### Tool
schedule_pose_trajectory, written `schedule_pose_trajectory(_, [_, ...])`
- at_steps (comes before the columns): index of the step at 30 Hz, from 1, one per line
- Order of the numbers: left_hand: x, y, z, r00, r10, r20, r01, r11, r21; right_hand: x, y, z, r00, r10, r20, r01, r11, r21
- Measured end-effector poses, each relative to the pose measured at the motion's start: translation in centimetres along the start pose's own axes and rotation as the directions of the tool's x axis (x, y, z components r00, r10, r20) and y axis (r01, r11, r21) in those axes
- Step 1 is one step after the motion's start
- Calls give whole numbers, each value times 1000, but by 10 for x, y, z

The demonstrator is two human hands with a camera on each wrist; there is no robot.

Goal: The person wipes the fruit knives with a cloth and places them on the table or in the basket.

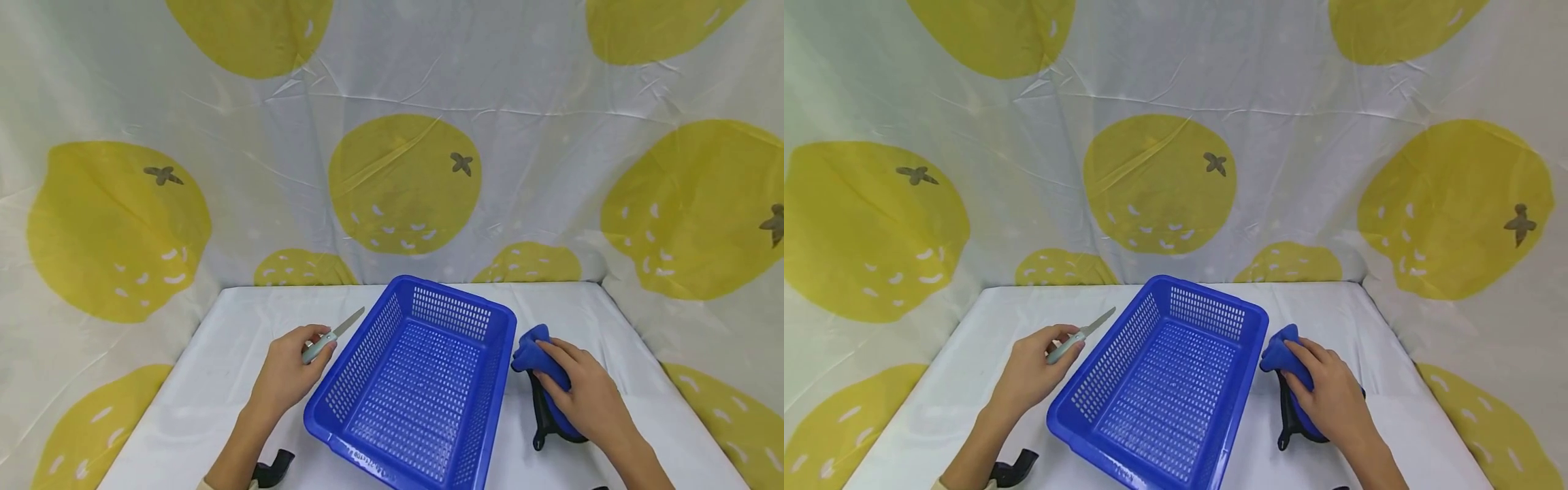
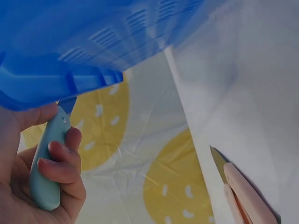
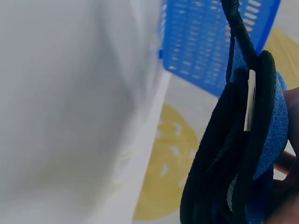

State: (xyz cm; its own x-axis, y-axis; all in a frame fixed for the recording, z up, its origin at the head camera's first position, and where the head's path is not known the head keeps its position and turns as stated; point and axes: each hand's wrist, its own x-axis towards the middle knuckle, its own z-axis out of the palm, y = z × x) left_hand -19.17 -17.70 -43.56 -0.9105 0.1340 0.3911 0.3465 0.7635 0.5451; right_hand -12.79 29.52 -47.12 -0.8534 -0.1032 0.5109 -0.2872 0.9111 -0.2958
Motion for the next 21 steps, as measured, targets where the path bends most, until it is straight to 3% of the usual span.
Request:
schedule_pose_trajectory(11, [5,29,3,999,47,-7,-47,999,-24,14,-31,-18,990,-95,-100,98,995,27])
schedule_pose_trajectory(21, [14,54,10,992,129,3,-129,989,-80,42,-56,-10,977,-147,-152,164,981,107])
